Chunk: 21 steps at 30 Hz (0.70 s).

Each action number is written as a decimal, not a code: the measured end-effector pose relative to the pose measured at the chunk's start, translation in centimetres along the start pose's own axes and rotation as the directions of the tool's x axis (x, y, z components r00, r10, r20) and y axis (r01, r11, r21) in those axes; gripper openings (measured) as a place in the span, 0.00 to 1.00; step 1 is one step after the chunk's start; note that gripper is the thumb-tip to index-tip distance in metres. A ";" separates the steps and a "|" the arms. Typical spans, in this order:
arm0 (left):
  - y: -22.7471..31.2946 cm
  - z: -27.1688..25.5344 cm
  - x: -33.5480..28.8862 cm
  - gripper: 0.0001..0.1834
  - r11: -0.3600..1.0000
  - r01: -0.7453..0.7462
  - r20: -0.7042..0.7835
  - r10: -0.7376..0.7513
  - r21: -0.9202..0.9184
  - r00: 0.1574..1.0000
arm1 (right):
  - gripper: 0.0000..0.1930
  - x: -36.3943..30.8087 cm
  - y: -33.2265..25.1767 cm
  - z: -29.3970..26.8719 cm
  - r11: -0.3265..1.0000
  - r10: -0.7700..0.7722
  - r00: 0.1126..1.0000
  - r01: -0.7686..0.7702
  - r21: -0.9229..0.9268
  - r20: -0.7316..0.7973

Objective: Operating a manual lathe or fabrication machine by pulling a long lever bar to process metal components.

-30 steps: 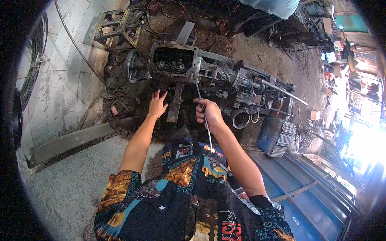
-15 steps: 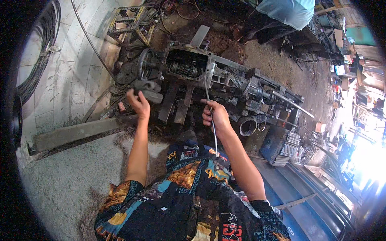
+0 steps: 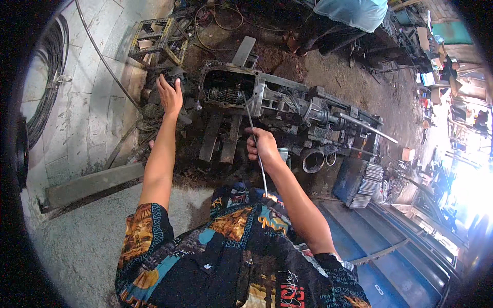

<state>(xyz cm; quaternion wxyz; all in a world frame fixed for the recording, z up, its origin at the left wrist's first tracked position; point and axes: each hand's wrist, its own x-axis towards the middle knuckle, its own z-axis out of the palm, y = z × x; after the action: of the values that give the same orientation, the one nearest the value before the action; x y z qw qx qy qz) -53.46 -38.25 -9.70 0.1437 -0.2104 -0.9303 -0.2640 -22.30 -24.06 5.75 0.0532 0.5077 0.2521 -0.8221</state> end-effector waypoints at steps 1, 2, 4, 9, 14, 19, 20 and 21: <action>0.0 0.0 -0.2 0.28 1.000 -0.005 0.005 0.005 0.000 1.000 | 0.15 0.3 -0.1 0.1 0.997 -0.039 0.999 0.038 -0.065 -0.009; 0.3 -0.1 -0.5 0.28 0.996 -0.009 0.040 0.006 0.084 0.999 | 0.14 0.6 -0.3 0.2 0.988 -0.080 0.997 0.077 -0.130 -0.015; 0.5 -0.2 -0.5 0.28 0.986 -0.021 0.076 0.009 0.167 0.997 | 0.13 1.9 -0.4 1.1 0.984 -0.083 0.997 0.081 -0.160 -0.004; 0.3 1.1 0.0 0.28 0.902 0.089 0.131 -0.158 0.423 0.979 | 0.13 6.6 -0.9 2.6 0.970 -0.101 0.995 0.092 -0.227 -0.027; 0.4 0.7 0.9 0.28 0.884 0.073 0.281 -0.225 0.462 0.933 | 0.12 9.2 -1.3 2.7 0.994 -0.104 0.993 0.102 -0.040 -0.047; 0.4 0.1 1.3 0.27 0.887 0.041 0.289 -0.194 0.460 0.938 | 0.12 8.7 -0.9 3.5 0.968 -0.130 0.975 0.164 0.189 -0.183; 0.7 0.4 1.0 0.27 0.889 0.036 0.296 -0.190 0.456 0.936 | 0.12 8.8 -1.2 2.9 0.979 -0.142 0.977 0.163 0.125 -0.160; 0.7 0.4 0.7 0.26 0.907 0.052 0.286 -0.186 0.417 0.940 | 0.12 9.0 -1.5 2.2 0.986 -0.151 0.980 0.159 0.056 -0.128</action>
<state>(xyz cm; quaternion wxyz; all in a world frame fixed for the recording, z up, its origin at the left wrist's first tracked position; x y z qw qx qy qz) -53.85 -37.31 -9.43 0.0148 -0.1582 -0.9866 -0.0374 -28.88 -22.28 -0.72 -0.0433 0.5381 0.2665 -0.7985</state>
